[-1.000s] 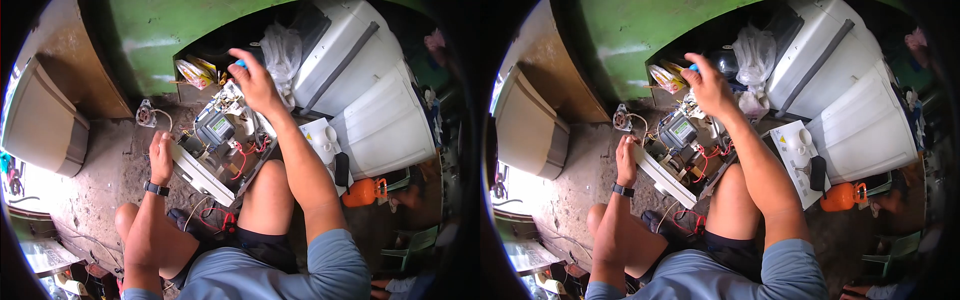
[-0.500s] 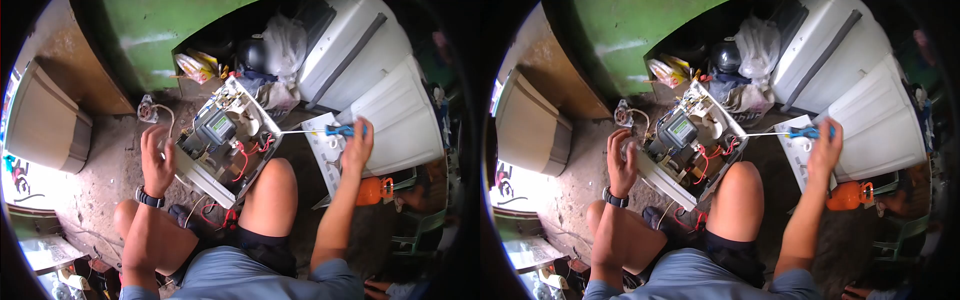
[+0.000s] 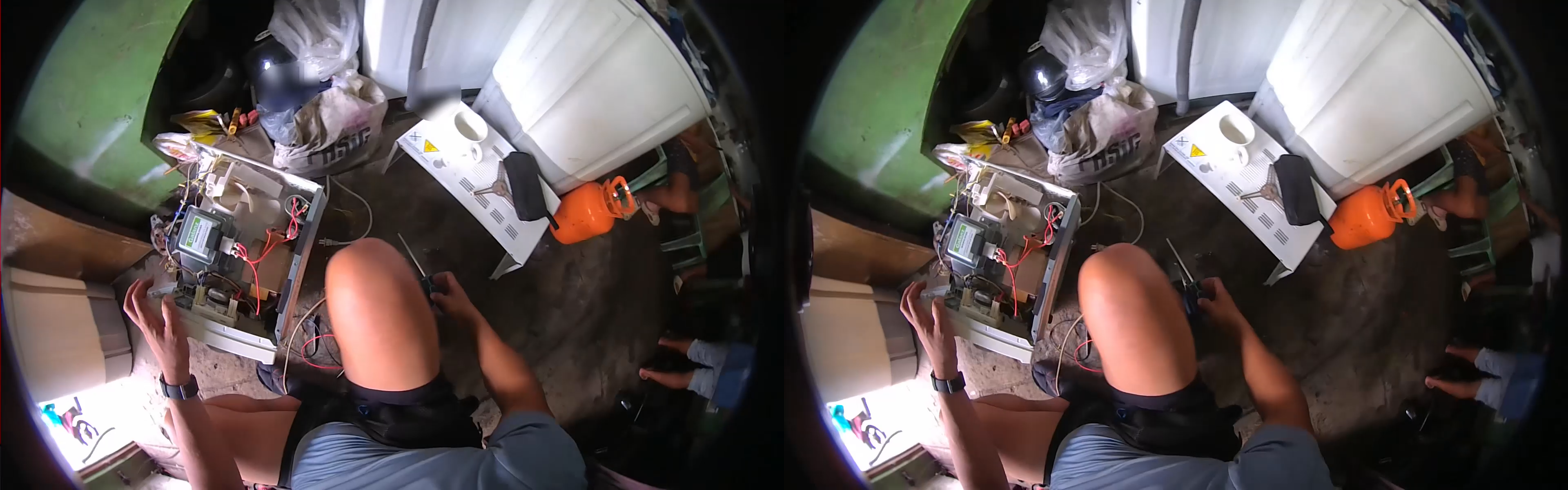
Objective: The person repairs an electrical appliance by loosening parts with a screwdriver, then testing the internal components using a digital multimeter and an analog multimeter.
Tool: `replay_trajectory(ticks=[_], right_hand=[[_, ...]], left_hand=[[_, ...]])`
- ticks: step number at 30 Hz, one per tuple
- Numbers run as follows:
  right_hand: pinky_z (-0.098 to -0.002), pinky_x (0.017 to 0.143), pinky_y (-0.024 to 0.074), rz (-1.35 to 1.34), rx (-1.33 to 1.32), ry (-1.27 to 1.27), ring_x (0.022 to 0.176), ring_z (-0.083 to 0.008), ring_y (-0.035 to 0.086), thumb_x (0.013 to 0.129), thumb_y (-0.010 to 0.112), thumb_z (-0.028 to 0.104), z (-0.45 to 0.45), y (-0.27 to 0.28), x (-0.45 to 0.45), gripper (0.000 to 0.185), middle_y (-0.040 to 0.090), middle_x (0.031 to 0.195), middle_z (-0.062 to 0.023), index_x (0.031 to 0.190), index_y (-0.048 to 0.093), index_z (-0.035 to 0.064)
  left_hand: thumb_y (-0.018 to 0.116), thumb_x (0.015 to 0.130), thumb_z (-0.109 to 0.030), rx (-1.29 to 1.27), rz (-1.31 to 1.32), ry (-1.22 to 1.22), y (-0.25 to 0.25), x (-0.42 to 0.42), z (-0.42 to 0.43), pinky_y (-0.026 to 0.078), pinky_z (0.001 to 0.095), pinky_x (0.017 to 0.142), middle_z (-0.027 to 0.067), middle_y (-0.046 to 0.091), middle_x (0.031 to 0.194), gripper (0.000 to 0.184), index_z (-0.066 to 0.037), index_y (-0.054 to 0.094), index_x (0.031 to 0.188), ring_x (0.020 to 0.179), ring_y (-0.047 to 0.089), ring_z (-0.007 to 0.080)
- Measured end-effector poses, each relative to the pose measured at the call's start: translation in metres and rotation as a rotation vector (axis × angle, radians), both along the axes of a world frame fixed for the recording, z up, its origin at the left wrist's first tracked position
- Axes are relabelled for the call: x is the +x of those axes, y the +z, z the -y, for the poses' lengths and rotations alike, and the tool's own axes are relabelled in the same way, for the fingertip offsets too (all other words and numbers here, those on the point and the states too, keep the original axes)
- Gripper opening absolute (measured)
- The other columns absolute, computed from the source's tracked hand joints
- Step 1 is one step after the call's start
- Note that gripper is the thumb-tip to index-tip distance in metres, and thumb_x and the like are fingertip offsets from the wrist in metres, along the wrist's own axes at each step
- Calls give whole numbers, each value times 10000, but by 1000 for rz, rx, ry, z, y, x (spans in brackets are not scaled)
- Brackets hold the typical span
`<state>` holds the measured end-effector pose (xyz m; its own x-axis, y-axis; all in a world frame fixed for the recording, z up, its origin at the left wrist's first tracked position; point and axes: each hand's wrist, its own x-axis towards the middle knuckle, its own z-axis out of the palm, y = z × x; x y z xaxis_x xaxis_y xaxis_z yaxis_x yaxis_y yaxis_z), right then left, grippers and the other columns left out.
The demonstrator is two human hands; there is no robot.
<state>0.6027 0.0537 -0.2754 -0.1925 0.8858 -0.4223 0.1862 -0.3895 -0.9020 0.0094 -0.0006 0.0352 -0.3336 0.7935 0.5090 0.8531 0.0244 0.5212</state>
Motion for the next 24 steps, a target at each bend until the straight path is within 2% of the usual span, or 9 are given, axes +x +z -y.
replay_trajectory(ticks=[1,3,10,11,12,14,18,20,24], right_hand=[[-493,1166,431,163,48,-8,1384,-341,544,886,799,108,-9,2,-8,504,614,1394,-171,1330,568,44],[-500,1152,438,313,152,112,1365,-354,552,888,793,110,-37,-25,-9,489,611,1386,-176,1322,578,48],[-526,1105,463,762,534,569,1297,-403,578,893,774,120,-107,-120,21,435,604,1361,-191,1294,613,64],[-552,1033,479,899,605,422,1199,-423,592,885,761,121,-93,-94,2,370,615,1289,-171,1240,663,88],[-552,1033,479,888,598,444,1199,-423,592,885,761,121,-85,-62,-14,370,615,1289,-171,1240,663,88],[-527,1001,500,776,902,511,1154,-381,615,891,765,140,-87,-26,-41,347,627,1262,-138,1226,683,104],[-460,973,534,532,804,890,1127,-350,638,916,761,160,-80,-40,-50,292,620,1240,-133,1199,707,113],[-457,939,558,489,693,975,1089,-370,668,921,758,154,-101,-43,-42,287,656,1210,-159,1200,713,103],[-410,957,583,436,14,1017,1061,-266,735,974,764,229,-187,38,-17,417,739,1278,-133,1365,688,104]], left_hand=[[619,1004,-153,-32,51,28,-1,-5,2,358,448,1188,163,433,1461,425,-43,556,1410,1370,473,315],[601,976,-78,-11,166,90,-4,0,-5,374,434,1172,146,436,1442,418,-40,556,1389,1344,490,288],[579,955,-108,-7,14,195,-12,-3,-8,382,422,1126,144,528,1313,339,1,577,1276,1267,478,303],[583,962,-134,-11,-13,183,-13,-4,-7,382,419,1120,144,538,1302,332,2,587,1266,1261,478,310],[583,962,-134,-27,-16,200,-14,-2,-6,382,419,1120,144,538,1302,332,2,587,1266,1261,478,310],[587,960,-138,-2,8,214,-10,1,-6,380,416,1118,141,551,1302,333,-1,596,1264,1260,477,313],[650,1028,-297,-119,-78,290,1,14,-7,366,407,1147,116,561,1332,406,-48,606,1347,1315,501,280],[651,1023,-277,-118,-34,330,-3,7,-5,360,407,1153,119,556,1335,401,-53,609,1353,1324,496,277],[654,1009,-229,-105,-27,286,-3,4,-5,349,393,1162,120,536,1356,380,-55,611,1345,1332,483,272]])
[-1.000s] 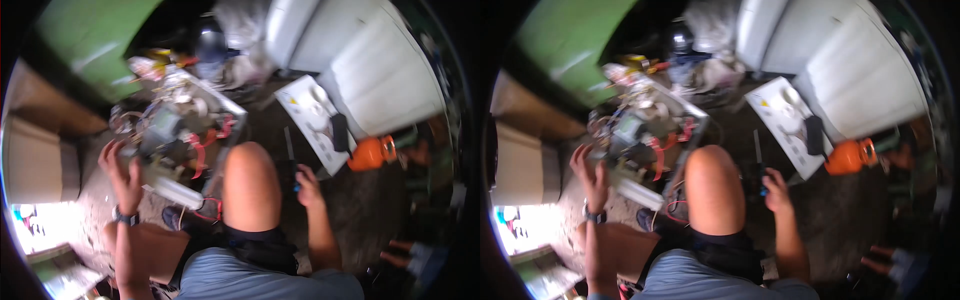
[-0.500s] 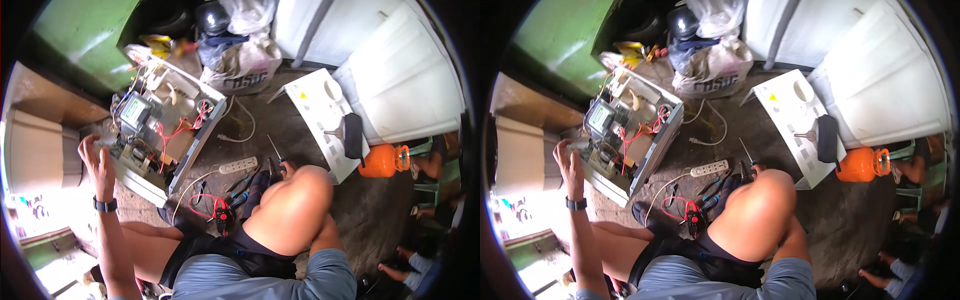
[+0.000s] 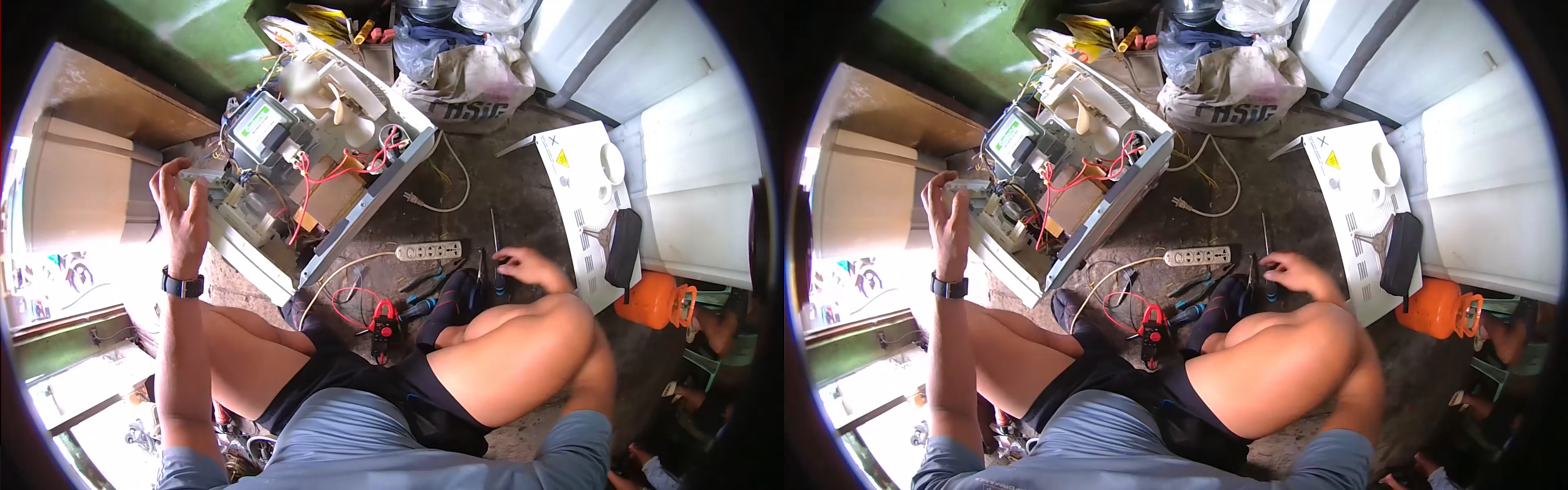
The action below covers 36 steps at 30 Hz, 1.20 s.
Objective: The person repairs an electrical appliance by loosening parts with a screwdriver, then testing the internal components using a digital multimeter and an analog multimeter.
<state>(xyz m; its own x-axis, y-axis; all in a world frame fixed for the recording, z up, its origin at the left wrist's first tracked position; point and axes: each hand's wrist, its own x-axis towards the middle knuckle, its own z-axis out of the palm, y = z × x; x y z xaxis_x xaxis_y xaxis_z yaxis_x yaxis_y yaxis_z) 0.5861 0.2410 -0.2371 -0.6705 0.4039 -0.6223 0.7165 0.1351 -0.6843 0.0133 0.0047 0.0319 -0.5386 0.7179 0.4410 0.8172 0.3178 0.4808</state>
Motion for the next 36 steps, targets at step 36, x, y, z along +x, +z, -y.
replay_trajectory(ticks=[36], right_hand=[[-521,1002,533,239,579,823,1233,-372,652,821,785,135,160,-44,-123,475,670,1251,-164,1250,587,82]], left_hand=[[729,878,-209,314,292,-1,-40,-13,-15,500,467,1039,184,502,1290,429,-31,614,1250,1209,560,385]])
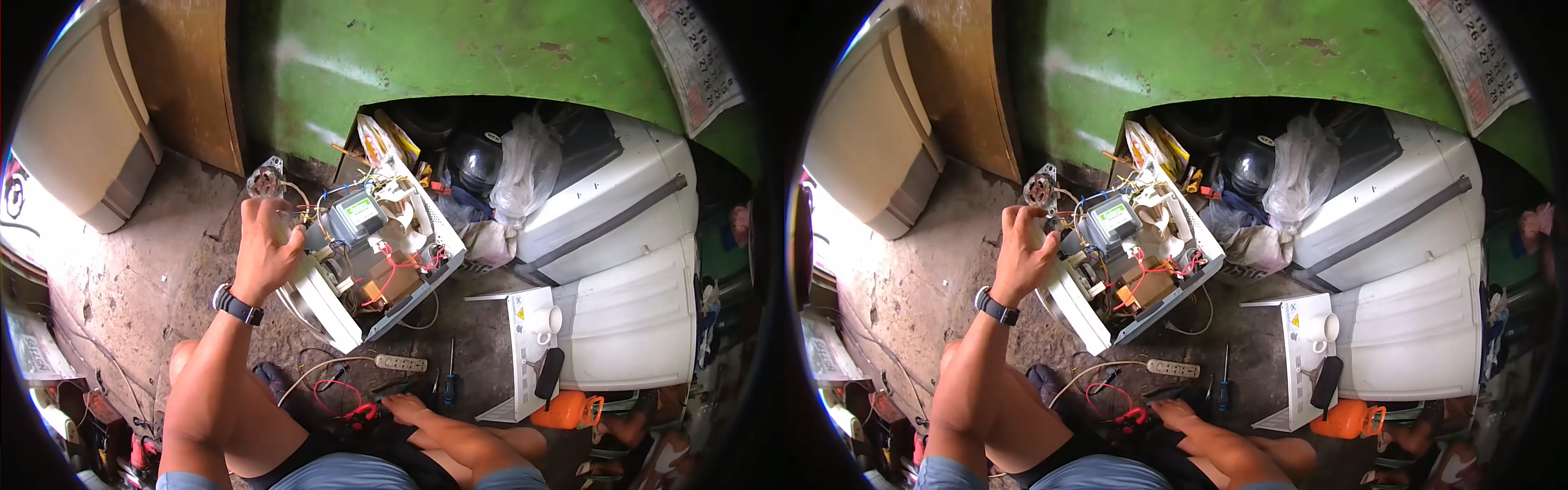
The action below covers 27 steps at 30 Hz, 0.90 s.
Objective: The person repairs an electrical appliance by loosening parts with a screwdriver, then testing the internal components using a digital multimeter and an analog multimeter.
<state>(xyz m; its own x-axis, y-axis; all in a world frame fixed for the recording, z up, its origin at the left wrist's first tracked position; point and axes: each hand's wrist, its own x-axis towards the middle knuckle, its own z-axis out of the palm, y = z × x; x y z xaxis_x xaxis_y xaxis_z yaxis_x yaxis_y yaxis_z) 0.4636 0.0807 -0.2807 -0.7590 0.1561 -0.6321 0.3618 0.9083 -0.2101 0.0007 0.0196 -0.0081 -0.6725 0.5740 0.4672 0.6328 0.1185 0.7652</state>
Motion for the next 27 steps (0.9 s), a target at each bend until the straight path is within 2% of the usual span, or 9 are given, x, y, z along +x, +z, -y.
replay_trajectory(ticks=[4,8,12,14,16,18,20,23,27], right_hand=[[-499,1003,538,9,-150,-128,1214,-396,653,839,755,137,-24,36,26,488,677,1225,-189,1284,575,48],[-483,1057,538,293,-44,-238,1287,-382,647,877,735,212,-40,127,23,527,700,1341,-182,1357,589,52],[-492,975,559,319,51,-391,1213,-373,691,878,742,318,-51,206,34,502,739,1268,-171,1315,625,101],[-507,943,555,235,35,-545,1159,-394,704,869,761,345,-50,259,42,486,745,1224,-192,1276,633,112],[-481,894,559,21,38,-624,1073,-376,731,865,804,335,-59,275,77,461,761,1136,-187,1226,633,106],[-442,840,562,-173,-49,-734,994,-329,748,865,843,303,-60,312,99,439,774,1034,-154,1182,628,88],[-416,793,561,-343,25,-688,910,-290,749,877,851,249,-50,369,101,399,772,970,-133,1147,619,70],[-412,766,563,-536,57,-695,850,-288,749,895,823,190,-56,412,100,346,757,921,-154,1133,620,41],[-410,756,560,-731,201,-644,814,-317,743,920,779,168,-63,450,70,295,749,887,-151,1118,616,23]], left_hand=[[762,891,-252,29,-154,58,-8,0,-6,486,484,1058,192,508,1333,436,-35,627,1244,1229,551,394],[782,908,-285,24,-271,138,0,6,-9,454,504,1069,180,541,1350,417,-62,649,1234,1254,541,388],[764,910,-199,79,-359,159,9,18,-12,434,506,1070,143,630,1257,244,-79,693,1112,1237,554,370],[749,891,-118,145,-439,155,27,38,-11,453,490,1050,141,651,1197,177,-65,697,1052,1190,581,371],[746,878,-85,201,-397,14,43,65,-15,475,475,1015,151,658,1143,167,-52,698,1034,1134,608,369],[741,860,-45,143,-294,-145,54,104,-21,486,477,992,155,668,1105,162,-43,703,1018,1097,625,366],[725,874,-85,-65,-302,-340,61,139,-27,489,465,984,139,684,1095,151,-56,726,1022,1115,621,352],[639,933,-223,-137,-588,-345,50,161,-39,475,443,926,89,694,1053,179,-79,741,961,1083,612,297],[697,891,-170,-52,-509,-297,43,151,-59,481,417,917,56,697,1036,140,-86,760,984,1010,598,287]])
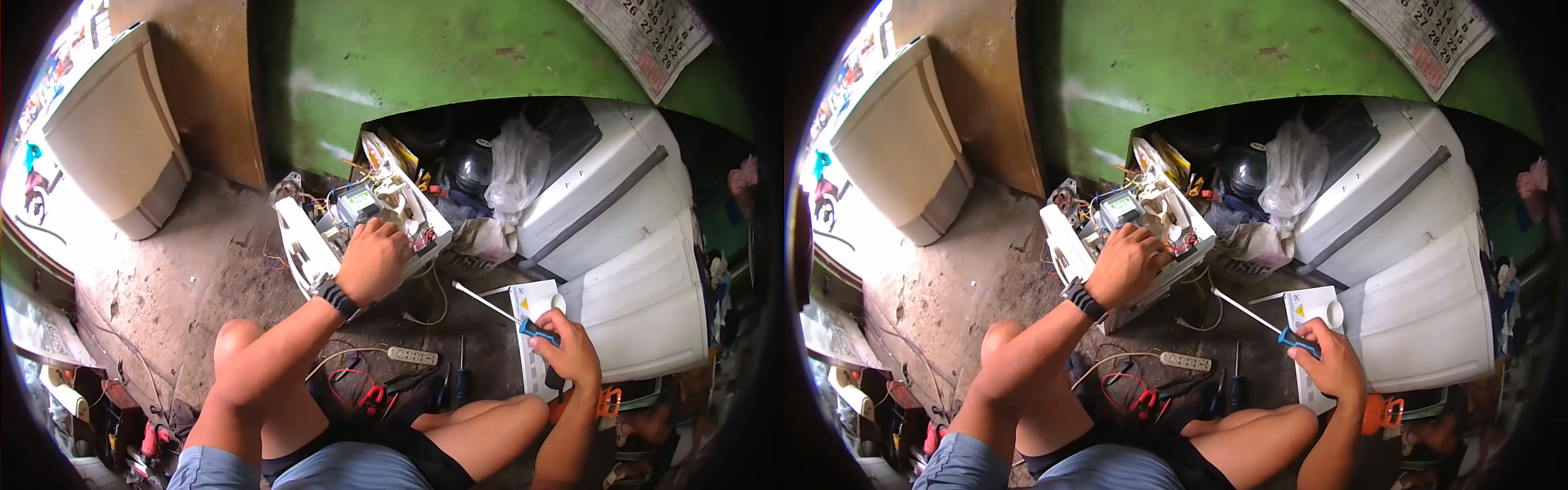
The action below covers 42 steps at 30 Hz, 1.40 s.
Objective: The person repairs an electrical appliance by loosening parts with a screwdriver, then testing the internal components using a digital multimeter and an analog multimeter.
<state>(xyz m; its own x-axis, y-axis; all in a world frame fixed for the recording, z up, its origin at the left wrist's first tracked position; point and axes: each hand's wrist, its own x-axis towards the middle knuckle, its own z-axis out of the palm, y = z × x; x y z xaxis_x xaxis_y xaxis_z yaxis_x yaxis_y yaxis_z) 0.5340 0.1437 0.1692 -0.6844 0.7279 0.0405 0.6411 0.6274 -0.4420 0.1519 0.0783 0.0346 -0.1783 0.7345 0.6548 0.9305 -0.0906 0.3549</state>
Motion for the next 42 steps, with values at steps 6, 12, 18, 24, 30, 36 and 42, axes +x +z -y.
replay_trajectory(ticks=[6,12,18,24,30,36,42], right_hand=[[-434,760,558,7,74,-98,842,-357,746,956,746,187,-19,11,-51,265,751,910,-181,1122,618,24],[-494,788,552,71,25,-185,911,-419,739,995,694,254,-41,13,-92,269,751,897,-200,1175,634,63],[-478,744,543,128,4,-173,856,-404,744,1008,681,265,-63,17,-105,267,755,879,-188,1182,639,66],[-464,745,548,150,-30,-121,858,-393,746,1002,695,277,-76,21,-112,297,755,872,-187,1188,636,52],[-426,801,575,79,-14,26,891,-329,749,909,803,160,-107,24,-102,337,757,991,-184,1169,644,14],[-348,906,559,-58,-178,-19,991,-177,702,861,816,33,-132,39,-101,328,711,1080,-103,1137,645,-10],[-286,878,546,-371,-139,-180,1010,-153,679,843,843,68,-147,45,-99,518,727,1074,-120,1283,573,19]], left_hand=[[721,869,-185,-24,39,-13,7,-15,-33,473,411,937,66,696,1056,164,-80,768,986,1062,584,288],[754,869,-309,-170,-27,37,4,-11,-74,436,432,970,68,690,1087,232,-85,807,899,1114,574,286],[770,882,-367,-241,26,-22,-6,-17,-91,402,455,975,74,687,1072,273,-101,826,906,1131,570,292],[761,896,-380,-282,43,-39,-4,-9,-92,391,459,979,71,688,1074,267,-129,837,943,1140,573,273],[751,871,-341,-165,95,-8,-13,-5,-97,393,457,971,62,717,1034,243,-109,822,848,1125,600,270],[749,892,-339,-297,35,-47,-4,-8,-95,374,463,1000,39,693,1071,223,-148,838,965,1154,578,258],[735,894,-324,-333,91,-88,-9,-17,-98,375,453,996,50,688,1035,209,-145,828,943,1096,601,261]])
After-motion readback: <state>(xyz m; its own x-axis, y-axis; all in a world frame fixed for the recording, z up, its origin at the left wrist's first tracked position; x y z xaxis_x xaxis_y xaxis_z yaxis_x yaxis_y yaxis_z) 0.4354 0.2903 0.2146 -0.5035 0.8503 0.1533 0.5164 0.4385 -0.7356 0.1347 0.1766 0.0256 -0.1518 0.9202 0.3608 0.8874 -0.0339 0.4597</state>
